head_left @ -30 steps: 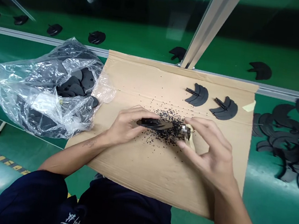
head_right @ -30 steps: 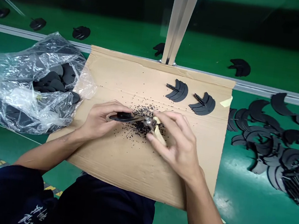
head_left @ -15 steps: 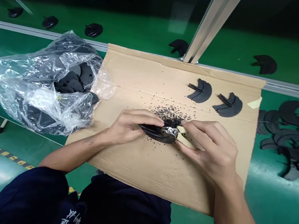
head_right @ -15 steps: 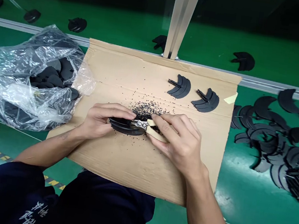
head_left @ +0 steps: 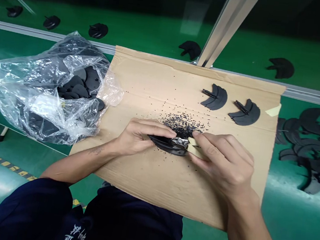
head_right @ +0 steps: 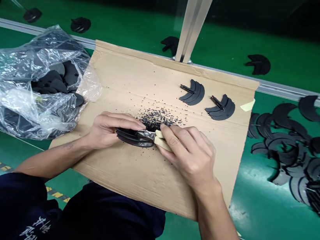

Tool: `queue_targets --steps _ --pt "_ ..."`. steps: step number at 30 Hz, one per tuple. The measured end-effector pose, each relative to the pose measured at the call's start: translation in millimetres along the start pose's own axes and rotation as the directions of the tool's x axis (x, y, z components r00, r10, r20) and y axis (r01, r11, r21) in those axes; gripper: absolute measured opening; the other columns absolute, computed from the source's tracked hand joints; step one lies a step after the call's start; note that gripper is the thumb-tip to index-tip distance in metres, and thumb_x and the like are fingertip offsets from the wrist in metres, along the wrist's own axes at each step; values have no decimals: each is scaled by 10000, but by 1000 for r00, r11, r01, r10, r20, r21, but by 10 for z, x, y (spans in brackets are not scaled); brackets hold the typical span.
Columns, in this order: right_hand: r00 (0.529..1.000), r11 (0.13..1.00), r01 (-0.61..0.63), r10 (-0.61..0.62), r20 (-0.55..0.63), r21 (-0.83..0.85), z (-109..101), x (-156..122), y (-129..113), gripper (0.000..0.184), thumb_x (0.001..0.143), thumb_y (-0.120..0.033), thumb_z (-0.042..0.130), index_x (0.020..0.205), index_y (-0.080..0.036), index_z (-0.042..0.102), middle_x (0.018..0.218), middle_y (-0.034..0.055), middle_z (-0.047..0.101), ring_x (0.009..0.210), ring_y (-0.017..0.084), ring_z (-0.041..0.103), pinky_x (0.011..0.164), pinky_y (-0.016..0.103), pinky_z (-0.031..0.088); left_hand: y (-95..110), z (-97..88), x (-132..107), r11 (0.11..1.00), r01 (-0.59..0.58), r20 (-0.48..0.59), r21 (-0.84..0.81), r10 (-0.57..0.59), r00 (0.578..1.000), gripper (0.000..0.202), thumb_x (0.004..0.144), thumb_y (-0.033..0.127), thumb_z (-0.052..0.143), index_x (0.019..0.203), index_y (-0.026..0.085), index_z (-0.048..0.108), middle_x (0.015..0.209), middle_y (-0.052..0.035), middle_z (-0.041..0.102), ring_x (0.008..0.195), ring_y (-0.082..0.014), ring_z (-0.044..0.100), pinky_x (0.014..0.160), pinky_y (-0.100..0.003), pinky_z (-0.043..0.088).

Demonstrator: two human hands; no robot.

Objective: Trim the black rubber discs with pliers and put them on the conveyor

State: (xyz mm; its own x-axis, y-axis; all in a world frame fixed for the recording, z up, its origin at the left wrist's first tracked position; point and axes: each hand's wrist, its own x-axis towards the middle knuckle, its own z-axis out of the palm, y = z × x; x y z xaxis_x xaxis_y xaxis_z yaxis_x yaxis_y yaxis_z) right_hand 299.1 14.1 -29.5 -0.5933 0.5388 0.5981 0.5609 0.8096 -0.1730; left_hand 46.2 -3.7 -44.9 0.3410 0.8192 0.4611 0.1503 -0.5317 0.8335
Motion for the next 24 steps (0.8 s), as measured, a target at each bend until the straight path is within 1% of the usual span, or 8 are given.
queue_targets --steps 5,8,11,14,16,19,22,24 --pt "998 1000 5 -6 62 12 -9 -23 -5 358 907 -239 698 1252 -176 627 942 85 772 746 199 668 634 342 529 -21 -6 -11 1000 6 9 1 -6 1000 305 899 84 658 1150 227 754 1076 -72 792 994 -159 755 885 -293 636" --pt "996 985 -63 51 73 161 13 -13 -5 311 901 -243 707 1202 -194 650 936 76 765 756 190 688 659 328 551 -8 -21 1 999 43 34 -6 -43 998 264 901 121 670 1138 206 750 1071 -79 788 994 -159 747 885 -286 624" --pt "982 910 -186 160 101 370 15 3 -8 265 893 -252 718 1150 -208 672 925 64 743 785 175 697 676 303 561 55 -57 11 990 137 73 13 -138 988 232 900 168 684 1126 185 733 1072 -76 773 999 -155 727 907 -283 600" --pt "971 868 -239 219 97 434 4 -4 9 281 887 -240 718 1162 -217 662 955 60 730 795 166 685 673 296 546 162 -189 11 953 299 117 44 -302 946 239 932 253 657 1157 179 692 1111 -83 745 1036 -165 705 933 -290 581" --pt "977 922 -212 199 73 325 12 -20 38 294 894 -266 706 1175 -200 648 985 81 728 825 187 667 699 321 530 245 -365 38 923 380 150 61 -385 911 276 980 345 583 1178 173 670 1140 -96 730 1040 -174 701 921 -294 583" --pt "986 990 -139 141 92 -29 49 -36 81 247 930 -308 643 1135 -170 650 977 110 719 864 234 621 709 358 462 328 -723 203 905 399 176 146 -421 890 463 1054 466 350 1211 156 656 1165 -125 717 1048 -199 695 951 -350 573" --pt "983 974 -107 133 123 -200 74 -28 88 223 962 -313 575 1114 -168 649 971 109 710 885 244 584 719 359 407 213 -1077 568 863 260 128 433 -345 930 487 1055 469 321 1261 160 637 1216 -130 690 1159 -248 633 1073 -442 492" --pt "985 972 -116 139 102 -205 79 -21 75 234 965 -324 563 1116 -165 644 978 108 703 897 242 570 734 356 398 -19 -1256 880 736 142 72 662 -251 965 457 1030 456 396 1308 161 607 1242 -132 665 1196 -284 585 1113 -495 434"
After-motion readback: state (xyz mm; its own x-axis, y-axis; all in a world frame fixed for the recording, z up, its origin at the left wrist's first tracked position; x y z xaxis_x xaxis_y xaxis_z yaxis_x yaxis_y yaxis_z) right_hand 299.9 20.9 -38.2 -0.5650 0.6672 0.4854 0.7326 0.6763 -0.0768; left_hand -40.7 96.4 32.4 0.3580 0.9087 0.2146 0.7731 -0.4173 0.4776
